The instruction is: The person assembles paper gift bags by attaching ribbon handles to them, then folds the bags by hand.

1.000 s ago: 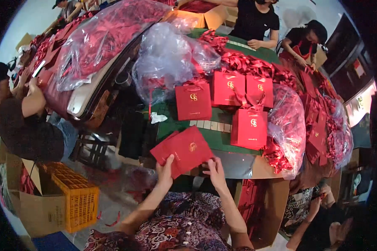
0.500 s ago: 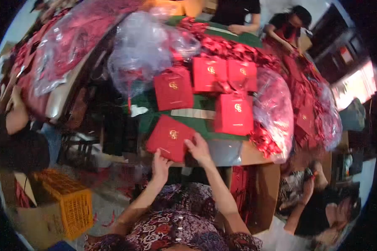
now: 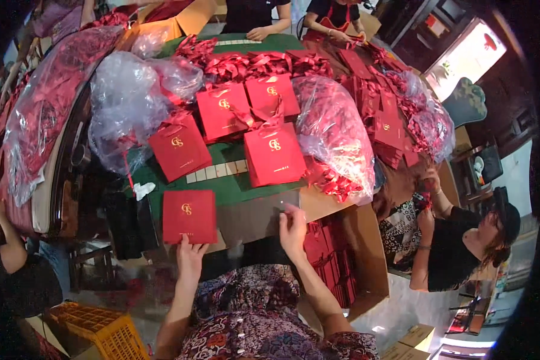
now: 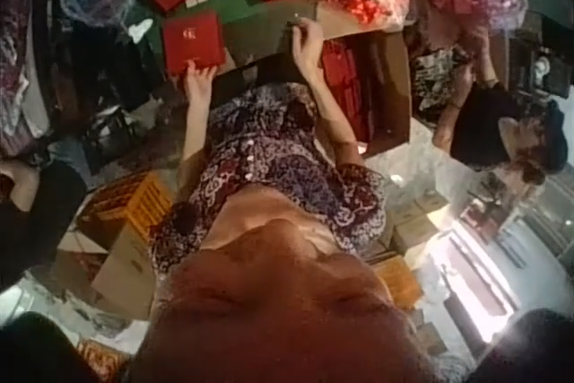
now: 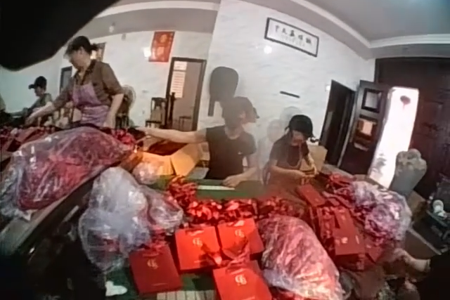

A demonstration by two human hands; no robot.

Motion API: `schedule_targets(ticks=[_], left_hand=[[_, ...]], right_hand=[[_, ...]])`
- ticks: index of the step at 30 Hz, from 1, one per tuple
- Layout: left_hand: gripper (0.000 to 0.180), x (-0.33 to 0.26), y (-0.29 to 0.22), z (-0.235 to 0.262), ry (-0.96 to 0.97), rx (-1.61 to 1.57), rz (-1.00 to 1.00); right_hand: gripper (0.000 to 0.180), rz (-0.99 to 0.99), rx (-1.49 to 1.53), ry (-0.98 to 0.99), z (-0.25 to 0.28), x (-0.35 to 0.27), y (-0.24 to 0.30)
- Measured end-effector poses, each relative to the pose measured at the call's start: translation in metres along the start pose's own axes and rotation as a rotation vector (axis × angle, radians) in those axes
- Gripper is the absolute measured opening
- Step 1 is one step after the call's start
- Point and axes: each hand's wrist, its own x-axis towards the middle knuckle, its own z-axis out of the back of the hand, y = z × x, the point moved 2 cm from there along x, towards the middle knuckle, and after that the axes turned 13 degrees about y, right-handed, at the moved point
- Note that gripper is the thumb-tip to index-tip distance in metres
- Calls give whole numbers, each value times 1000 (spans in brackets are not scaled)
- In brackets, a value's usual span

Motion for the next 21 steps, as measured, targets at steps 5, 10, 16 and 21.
schedule_targets(ticks=[5,10,16,21], left_hand=[[48,-3,-9,10,12,145,145],[36,-16,-2,8,48,128,255],[35,-44,11,-10,47,262,203],[29,-52,26,-39,156,502,296]], right_hand=[[69,-6,-280,-284,50,32,-23],[72,9,-315,-295,45,80,-50],[55,-18,-297,-228,31,68,-62],[40,-111,-230,-183,35,58,-70]])
